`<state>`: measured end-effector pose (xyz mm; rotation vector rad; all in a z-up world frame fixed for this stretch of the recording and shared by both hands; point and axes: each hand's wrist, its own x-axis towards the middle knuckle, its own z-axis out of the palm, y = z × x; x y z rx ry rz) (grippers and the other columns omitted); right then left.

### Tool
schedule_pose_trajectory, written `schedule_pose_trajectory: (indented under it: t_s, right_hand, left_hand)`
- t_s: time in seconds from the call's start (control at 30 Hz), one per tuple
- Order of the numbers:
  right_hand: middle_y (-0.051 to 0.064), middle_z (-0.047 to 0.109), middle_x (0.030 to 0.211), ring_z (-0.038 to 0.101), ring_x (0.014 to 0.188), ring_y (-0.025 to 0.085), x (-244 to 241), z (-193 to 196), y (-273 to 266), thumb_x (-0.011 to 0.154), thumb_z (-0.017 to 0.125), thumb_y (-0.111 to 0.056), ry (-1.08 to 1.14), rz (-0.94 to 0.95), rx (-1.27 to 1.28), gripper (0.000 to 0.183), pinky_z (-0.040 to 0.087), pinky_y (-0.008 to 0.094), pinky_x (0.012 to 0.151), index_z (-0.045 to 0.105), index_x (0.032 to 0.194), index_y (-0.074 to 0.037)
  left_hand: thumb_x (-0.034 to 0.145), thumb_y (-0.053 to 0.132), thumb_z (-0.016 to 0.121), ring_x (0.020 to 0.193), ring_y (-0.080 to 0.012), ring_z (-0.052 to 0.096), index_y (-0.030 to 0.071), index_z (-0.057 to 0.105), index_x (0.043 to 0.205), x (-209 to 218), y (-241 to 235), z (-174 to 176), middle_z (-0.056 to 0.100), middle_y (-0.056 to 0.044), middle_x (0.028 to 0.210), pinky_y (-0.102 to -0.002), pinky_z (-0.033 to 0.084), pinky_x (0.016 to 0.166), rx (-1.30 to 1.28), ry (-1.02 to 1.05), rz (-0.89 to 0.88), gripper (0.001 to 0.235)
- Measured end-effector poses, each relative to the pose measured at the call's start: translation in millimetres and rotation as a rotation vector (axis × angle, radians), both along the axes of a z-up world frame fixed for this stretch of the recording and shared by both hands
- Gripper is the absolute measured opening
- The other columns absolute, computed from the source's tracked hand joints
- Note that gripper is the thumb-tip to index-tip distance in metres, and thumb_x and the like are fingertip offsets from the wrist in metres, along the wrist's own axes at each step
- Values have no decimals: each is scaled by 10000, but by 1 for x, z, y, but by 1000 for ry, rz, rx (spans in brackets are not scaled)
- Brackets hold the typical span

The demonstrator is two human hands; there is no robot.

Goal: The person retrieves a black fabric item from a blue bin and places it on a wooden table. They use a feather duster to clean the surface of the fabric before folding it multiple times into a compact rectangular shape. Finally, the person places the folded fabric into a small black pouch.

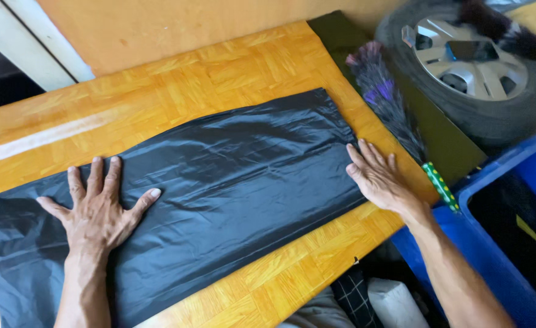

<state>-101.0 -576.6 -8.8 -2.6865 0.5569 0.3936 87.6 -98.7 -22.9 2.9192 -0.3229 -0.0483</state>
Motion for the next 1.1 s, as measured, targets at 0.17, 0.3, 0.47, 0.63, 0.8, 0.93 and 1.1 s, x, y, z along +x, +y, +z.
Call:
schedule_pose_trajectory:
  t_s: [0.17,0.3,0.47,0.63,0.8,0.93,1.1]
  right_hand:
    - [180,26,1710,-13,1579,350,60,36,69,973,123,-668,-267,158,-111,840,-60,635,1201,185,1632,-151]
    - [221,185,1684,190,1542,449,146,5,150,1025,421,-601,-605,550,-172,748,158,733,1157,372,1585,-108]
    - [233,245,1670,178,1551,454,178,-11,182,991,364,-741,-398,600,-182,815,65,813,1131,376,1600,-199]
    - [155,199,1711,145,1570,415,171,5,177,961,362,-772,-193,474,-183,835,32,815,1138,312,1626,-270]
    - [133,208,1710,150,1568,394,172,7,181,972,354,-760,-193,449,-215,810,61,822,1132,299,1628,-289]
    - [130,188,1717,130,1572,395,173,-5,174,979,318,-756,-177,485,-209,802,50,828,1131,278,1631,-291]
    - [101,234,1693,159,1547,382,181,-20,172,891,409,-731,-291,461,-238,824,59,837,1083,336,1588,-297]
  left_hand:
    - [759,920,320,1584,-350,84,329,265,1609,-1,0,3,209,60,1701,-849,-17,1075,-1,29,0,1037]
    - [752,912,345,1594,-329,45,343,248,1611,-2,-2,8,171,74,1717,-837,-43,1089,0,59,20,1034]
    - [840,906,359,1603,-343,76,342,225,1643,-8,-1,24,212,-12,1725,-795,40,1152,96,110,18,990]
    - [819,909,380,1604,-329,78,352,245,1634,-10,-1,24,206,14,1728,-789,55,1161,58,126,50,996]
    - [860,924,291,1596,-381,101,232,301,1634,-18,-7,21,263,-82,1715,-797,4,1148,193,25,99,1039]
    - [926,833,365,1564,-444,156,179,369,1607,-63,-71,23,346,-151,1664,-821,-3,1125,273,-109,111,944]
    - [820,822,269,1569,-343,221,224,399,1577,-155,-164,-35,326,-92,1676,-781,26,1166,-317,-231,-255,973]
